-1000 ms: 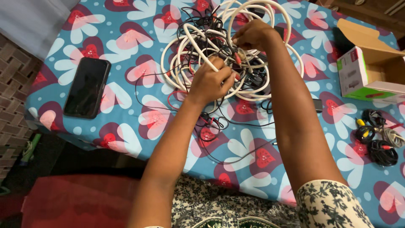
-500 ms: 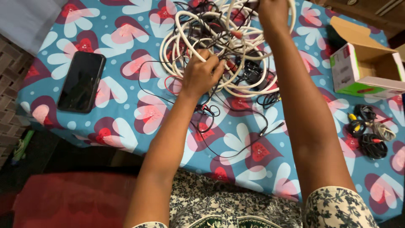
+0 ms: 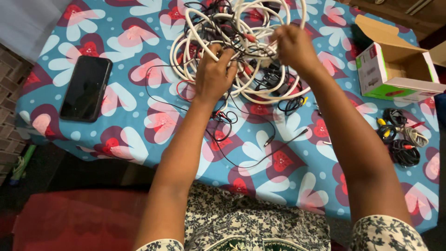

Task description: The person untangles a pile of mixed cables and cords on a table, separates individual items, and coils them into neat bundles. The person handles power adapters and various cables, placing each coiled bundle aside on the table.

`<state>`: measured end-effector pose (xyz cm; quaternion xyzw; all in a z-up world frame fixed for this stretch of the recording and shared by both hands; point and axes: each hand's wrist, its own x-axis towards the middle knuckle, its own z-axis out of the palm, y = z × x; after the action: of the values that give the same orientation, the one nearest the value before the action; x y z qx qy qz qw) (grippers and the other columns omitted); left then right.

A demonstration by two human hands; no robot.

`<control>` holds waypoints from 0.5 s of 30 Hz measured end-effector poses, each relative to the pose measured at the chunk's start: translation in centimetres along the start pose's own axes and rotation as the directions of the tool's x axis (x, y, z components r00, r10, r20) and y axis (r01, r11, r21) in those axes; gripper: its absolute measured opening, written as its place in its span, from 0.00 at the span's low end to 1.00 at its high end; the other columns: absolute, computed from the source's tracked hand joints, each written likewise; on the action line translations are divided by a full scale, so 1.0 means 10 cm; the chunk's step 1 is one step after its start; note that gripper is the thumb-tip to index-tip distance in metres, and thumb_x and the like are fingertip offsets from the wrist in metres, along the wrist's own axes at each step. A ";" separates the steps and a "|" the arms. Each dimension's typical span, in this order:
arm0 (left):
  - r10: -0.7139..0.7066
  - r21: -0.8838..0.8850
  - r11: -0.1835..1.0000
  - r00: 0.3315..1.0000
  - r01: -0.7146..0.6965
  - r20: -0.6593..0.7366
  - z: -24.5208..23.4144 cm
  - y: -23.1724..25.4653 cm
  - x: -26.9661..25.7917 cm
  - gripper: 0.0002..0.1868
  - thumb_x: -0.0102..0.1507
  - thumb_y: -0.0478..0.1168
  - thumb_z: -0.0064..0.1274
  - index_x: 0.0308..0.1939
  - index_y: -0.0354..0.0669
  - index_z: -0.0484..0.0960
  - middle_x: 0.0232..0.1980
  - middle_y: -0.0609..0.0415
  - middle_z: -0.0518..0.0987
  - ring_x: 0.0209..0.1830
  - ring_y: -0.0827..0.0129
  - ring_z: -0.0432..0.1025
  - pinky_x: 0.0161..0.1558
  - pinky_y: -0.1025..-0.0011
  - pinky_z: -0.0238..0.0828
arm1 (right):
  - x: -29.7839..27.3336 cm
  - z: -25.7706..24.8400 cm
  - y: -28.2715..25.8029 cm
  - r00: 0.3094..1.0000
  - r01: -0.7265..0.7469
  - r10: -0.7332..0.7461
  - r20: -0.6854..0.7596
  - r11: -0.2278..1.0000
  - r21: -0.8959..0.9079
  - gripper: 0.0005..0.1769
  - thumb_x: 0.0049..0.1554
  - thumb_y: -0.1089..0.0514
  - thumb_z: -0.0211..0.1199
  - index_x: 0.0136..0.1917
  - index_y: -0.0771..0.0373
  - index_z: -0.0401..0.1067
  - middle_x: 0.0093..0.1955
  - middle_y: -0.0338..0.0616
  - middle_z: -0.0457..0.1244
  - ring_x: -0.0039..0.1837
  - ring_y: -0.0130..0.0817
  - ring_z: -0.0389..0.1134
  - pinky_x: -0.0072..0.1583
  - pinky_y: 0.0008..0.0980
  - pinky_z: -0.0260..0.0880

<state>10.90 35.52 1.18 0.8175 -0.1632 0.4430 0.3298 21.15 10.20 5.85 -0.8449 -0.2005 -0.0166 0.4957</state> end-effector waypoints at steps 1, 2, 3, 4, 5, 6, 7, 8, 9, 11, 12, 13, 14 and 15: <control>-0.007 0.005 1.000 1.000 0.007 -0.007 -0.01 -0.01 0.00 0.14 0.60 0.37 0.63 0.49 0.42 0.81 0.47 0.45 0.74 0.47 0.49 0.71 0.48 0.55 0.69 | 0.01 -0.04 0.00 0.999 0.006 0.002 -0.046 0.983 0.184 0.13 0.70 0.59 0.46 0.55 0.65 0.71 0.33 0.37 0.59 0.33 0.26 0.61 0.35 0.29 0.62; -0.013 0.010 1.000 1.000 0.013 -0.013 -0.01 -0.01 -0.01 0.14 0.61 0.38 0.64 0.49 0.43 0.81 0.47 0.46 0.74 0.47 0.50 0.71 0.48 0.55 0.69 | -0.01 -0.12 0.00 0.986 0.131 -0.105 -0.129 0.967 0.217 0.11 0.74 0.59 0.46 0.56 0.64 0.69 0.34 0.38 0.59 0.33 0.27 0.60 0.36 0.29 0.61; -0.022 0.004 1.000 1.000 0.022 0.007 0.00 -0.01 -0.02 0.13 0.61 0.38 0.64 0.49 0.43 0.81 0.46 0.46 0.74 0.46 0.50 0.71 0.47 0.55 0.70 | -0.05 -0.20 0.01 0.955 0.254 -0.205 -0.214 0.937 0.239 0.10 0.77 0.59 0.47 0.57 0.64 0.67 0.34 0.40 0.59 0.34 0.27 0.60 0.37 0.29 0.60; -0.030 -0.001 1.000 0.999 0.030 0.027 0.00 -0.01 -0.03 0.13 0.61 0.38 0.64 0.48 0.43 0.82 0.45 0.47 0.74 0.46 0.50 0.72 0.46 0.55 0.70 | -0.06 -0.27 0.00 0.912 0.339 -0.244 -0.329 0.900 0.273 0.09 0.78 0.58 0.46 0.59 0.63 0.66 0.38 0.41 0.61 0.36 0.29 0.63 0.38 0.29 0.65; -0.036 -0.006 0.999 0.998 0.036 0.049 0.01 -0.02 -0.03 0.13 0.61 0.38 0.64 0.48 0.43 0.82 0.45 0.47 0.74 0.45 0.51 0.72 0.45 0.56 0.70 | -0.06 -0.41 -0.02 0.853 0.431 -0.277 -0.442 0.852 0.297 0.08 0.78 0.57 0.45 0.61 0.62 0.64 0.41 0.44 0.64 0.39 0.31 0.67 0.40 0.31 0.70; -0.044 -0.016 0.999 0.997 0.045 0.061 0.01 -0.02 -0.04 0.12 0.61 0.38 0.64 0.48 0.43 0.82 0.44 0.47 0.74 0.44 0.51 0.72 0.45 0.56 0.70 | -0.03 -0.57 -0.06 0.820 0.509 -0.277 -0.501 0.754 0.415 0.08 0.79 0.58 0.49 0.58 0.63 0.64 0.39 0.45 0.61 0.36 0.32 0.63 0.38 0.32 0.65; -0.052 -0.028 0.998 0.996 0.054 0.073 0.02 -0.01 -0.04 0.12 0.61 0.38 0.64 0.48 0.43 0.82 0.43 0.48 0.74 0.43 0.52 0.72 0.45 0.56 0.70 | -0.03 -0.68 -0.08 0.802 0.554 -0.288 -0.523 0.686 0.472 0.09 0.80 0.58 0.50 0.57 0.64 0.63 0.38 0.46 0.59 0.35 0.33 0.60 0.38 0.33 0.62; -0.059 -0.040 0.997 0.995 0.062 0.085 0.02 -0.01 -0.04 0.12 0.62 0.39 0.64 0.47 0.44 0.83 0.43 0.48 0.74 0.43 0.53 0.73 0.44 0.57 0.71 | -0.04 -0.79 -0.11 0.784 0.595 -0.297 -0.545 0.611 0.523 0.11 0.81 0.58 0.52 0.55 0.64 0.63 0.37 0.47 0.58 0.34 0.34 0.58 0.38 0.34 0.59; -0.050 -0.032 0.998 0.996 0.053 0.079 0.03 -0.01 -0.04 0.12 0.61 0.39 0.63 0.48 0.43 0.83 0.42 0.48 0.74 0.43 0.52 0.73 0.44 0.57 0.71 | -0.08 -0.86 -0.13 0.781 0.610 -0.331 -0.530 0.587 0.532 0.11 0.82 0.57 0.52 0.55 0.64 0.63 0.37 0.47 0.57 0.34 0.34 0.57 0.40 0.35 0.59; -0.034 -0.015 0.999 0.997 0.035 0.064 0.04 -0.01 -0.04 0.13 0.60 0.39 0.62 0.48 0.43 0.82 0.42 0.48 0.75 0.43 0.52 0.73 0.44 0.57 0.71 | -0.17 -0.95 -0.20 0.770 0.618 -0.273 -0.577 0.545 0.567 0.08 0.80 0.58 0.51 0.58 0.63 0.63 0.38 0.47 0.57 0.36 0.34 0.56 0.40 0.35 0.58; -0.028 -0.015 0.999 0.997 0.029 0.067 0.04 -0.02 -0.03 0.12 0.61 0.38 0.62 0.48 0.43 0.82 0.42 0.48 0.75 0.43 0.52 0.73 0.45 0.56 0.71 | -0.19 -1.00 -0.25 0.753 0.634 -0.251 -0.608 0.524 0.569 0.09 0.80 0.57 0.51 0.57 0.63 0.63 0.37 0.46 0.57 0.35 0.34 0.56 0.40 0.35 0.58; -0.027 -0.012 1.000 0.997 0.027 0.068 0.04 -0.04 -0.04 0.12 0.62 0.38 0.62 0.48 0.43 0.82 0.42 0.48 0.75 0.43 0.51 0.73 0.45 0.56 0.71 | -0.23 -1.00 -0.31 0.750 0.637 -0.235 -0.618 0.509 0.579 0.10 0.79 0.55 0.51 0.56 0.63 0.63 0.37 0.46 0.57 0.35 0.33 0.56 0.40 0.34 0.58; -0.025 -0.009 1.000 0.997 0.026 0.069 0.03 -0.05 -0.04 0.11 0.62 0.38 0.62 0.48 0.43 0.82 0.42 0.48 0.75 0.43 0.51 0.73 0.45 0.56 0.71 | -0.28 -1.01 -0.36 0.746 0.641 -0.224 -0.627 0.498 0.585 0.11 0.79 0.54 0.51 0.56 0.63 0.63 0.36 0.46 0.57 0.34 0.33 0.55 0.39 0.34 0.58; -0.034 -0.021 0.999 0.997 0.035 0.072 0.03 -0.06 -0.06 0.11 0.62 0.38 0.62 0.48 0.43 0.82 0.42 0.49 0.76 0.43 0.51 0.73 0.46 0.56 0.71 | -0.33 -1.01 -0.41 0.749 0.637 -0.216 -0.627 0.495 0.590 0.12 0.78 0.53 0.51 0.55 0.63 0.63 0.36 0.45 0.57 0.33 0.32 0.55 0.39 0.33 0.58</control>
<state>11.13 35.71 0.35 0.8319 -0.1655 0.4059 0.3403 18.35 2.40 13.64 -0.4312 -0.2699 -0.2609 0.8205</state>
